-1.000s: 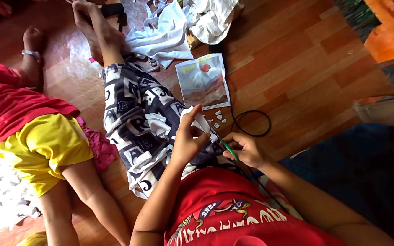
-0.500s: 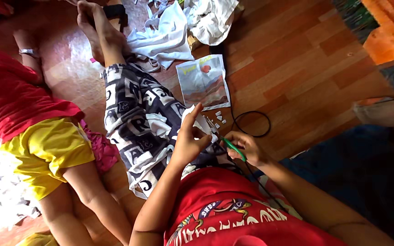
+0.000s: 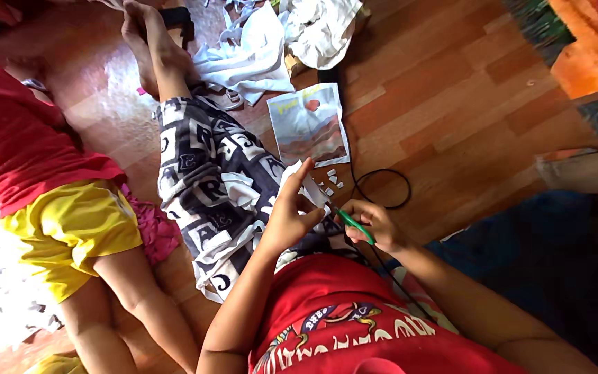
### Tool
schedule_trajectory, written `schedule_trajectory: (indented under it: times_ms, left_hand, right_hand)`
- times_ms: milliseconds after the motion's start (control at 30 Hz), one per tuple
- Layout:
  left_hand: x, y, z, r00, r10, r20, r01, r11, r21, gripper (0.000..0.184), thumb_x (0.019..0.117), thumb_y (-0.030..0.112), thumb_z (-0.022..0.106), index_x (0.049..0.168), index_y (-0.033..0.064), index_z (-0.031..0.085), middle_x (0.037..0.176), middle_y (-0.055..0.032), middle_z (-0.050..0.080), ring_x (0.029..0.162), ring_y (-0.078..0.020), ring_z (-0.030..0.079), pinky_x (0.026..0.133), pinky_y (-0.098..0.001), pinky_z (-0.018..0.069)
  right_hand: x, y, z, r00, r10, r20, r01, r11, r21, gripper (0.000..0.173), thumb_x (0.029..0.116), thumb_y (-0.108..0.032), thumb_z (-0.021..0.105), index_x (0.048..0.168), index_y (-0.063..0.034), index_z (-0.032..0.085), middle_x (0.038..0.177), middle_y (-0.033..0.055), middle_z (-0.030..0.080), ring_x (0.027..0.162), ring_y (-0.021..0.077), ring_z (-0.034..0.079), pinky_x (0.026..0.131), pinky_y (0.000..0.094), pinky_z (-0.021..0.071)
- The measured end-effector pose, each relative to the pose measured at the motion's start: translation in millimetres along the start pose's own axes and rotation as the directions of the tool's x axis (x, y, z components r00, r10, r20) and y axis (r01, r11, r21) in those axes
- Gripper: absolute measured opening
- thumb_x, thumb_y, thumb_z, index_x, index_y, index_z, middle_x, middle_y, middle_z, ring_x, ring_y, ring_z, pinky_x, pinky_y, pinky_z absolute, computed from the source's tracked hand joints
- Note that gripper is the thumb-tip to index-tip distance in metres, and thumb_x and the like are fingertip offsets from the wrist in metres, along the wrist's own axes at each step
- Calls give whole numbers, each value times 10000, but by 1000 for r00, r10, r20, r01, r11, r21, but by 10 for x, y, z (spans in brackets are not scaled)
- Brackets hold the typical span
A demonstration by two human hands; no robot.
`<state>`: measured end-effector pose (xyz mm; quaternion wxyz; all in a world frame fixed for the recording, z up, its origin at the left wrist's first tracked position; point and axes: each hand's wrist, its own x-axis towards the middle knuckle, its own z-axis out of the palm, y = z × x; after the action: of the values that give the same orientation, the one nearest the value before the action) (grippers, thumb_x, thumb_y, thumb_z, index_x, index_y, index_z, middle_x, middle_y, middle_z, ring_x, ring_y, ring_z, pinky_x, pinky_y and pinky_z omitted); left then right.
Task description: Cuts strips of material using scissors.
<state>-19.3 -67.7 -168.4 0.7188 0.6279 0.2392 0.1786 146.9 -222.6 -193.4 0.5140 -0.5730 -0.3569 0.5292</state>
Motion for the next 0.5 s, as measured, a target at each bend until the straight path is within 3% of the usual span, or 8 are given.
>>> schedule_trajectory:
  times_ms: [500]
  left_hand:
    - [8, -5, 16, 1000, -7, 14, 7, 1000, 13, 927, 788, -117, 684, 1598, 127, 306, 1575, -83, 395, 675, -47, 622, 619, -236, 567]
  right_hand:
    - [-2, -27, 25, 1000, -14, -18, 13, 999, -46, 236, 849, -357, 751, 968, -171, 666, 691, -169, 625, 570, -60, 570, 542, 118, 492]
